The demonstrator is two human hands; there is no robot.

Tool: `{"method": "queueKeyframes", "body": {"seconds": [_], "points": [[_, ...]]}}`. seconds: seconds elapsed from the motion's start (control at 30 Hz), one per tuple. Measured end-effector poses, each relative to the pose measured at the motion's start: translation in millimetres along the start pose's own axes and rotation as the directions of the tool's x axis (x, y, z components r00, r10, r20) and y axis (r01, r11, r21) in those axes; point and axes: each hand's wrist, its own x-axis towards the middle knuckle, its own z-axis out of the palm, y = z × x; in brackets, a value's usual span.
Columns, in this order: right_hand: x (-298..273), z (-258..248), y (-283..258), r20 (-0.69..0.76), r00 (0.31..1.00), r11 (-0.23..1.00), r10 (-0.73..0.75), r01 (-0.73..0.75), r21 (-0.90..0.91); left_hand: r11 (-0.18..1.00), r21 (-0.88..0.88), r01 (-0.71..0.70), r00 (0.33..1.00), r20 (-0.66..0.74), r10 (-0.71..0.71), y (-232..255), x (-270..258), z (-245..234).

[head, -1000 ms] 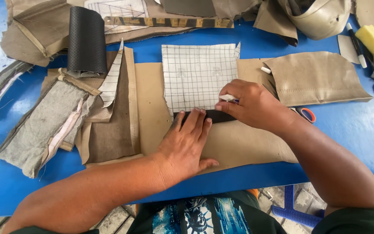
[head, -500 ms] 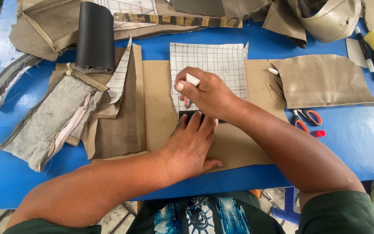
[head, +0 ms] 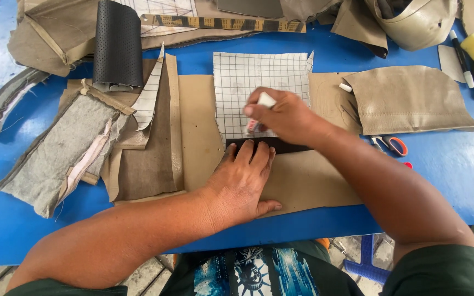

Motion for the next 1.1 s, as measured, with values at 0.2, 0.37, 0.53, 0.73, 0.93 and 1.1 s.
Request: {"method": "queueKeyframes", "body": {"seconds": [0.2, 0.37, 0.53, 0.73, 0.93, 1.1], "points": [[-27, -65, 30, -0.019, 0.996, 0.972, -0.083, 0.077, -0.224, 0.997, -0.082, -0.013, 1.000, 0.010, 0.014, -6, 5, 1], [-37, -86, 62, -0.005, 0.981, 0.907, -0.194, 0.177, -0.383, 0.991, -0.133, -0.010, 0.995, 0.092, 0.023, -17, 18, -18], [-49, -62, 17, 0.172, 0.953, 0.863, -0.248, 0.299, -0.408, 0.984, -0.175, 0.015, 0.999, 0.051, -0.006, -30, 22, -13], [-32, -63, 42, 0.110, 0.972, 0.797, -0.207, 0.233, -0.557, 0.953, -0.294, 0.071, 0.986, -0.122, -0.111, -64, 30, 11], [-21, -60, 62, -0.076, 0.970, 0.542, -0.229, 0.062, -0.838, 0.973, 0.202, 0.112, 0.830, -0.558, 0.020, -57, 36, 36], [-12, -64, 55, -0.121, 0.984, 0.724, -0.129, 0.010, -0.690, 0.992, -0.121, 0.016, 0.982, -0.183, -0.039, -38, 23, 10]]}}
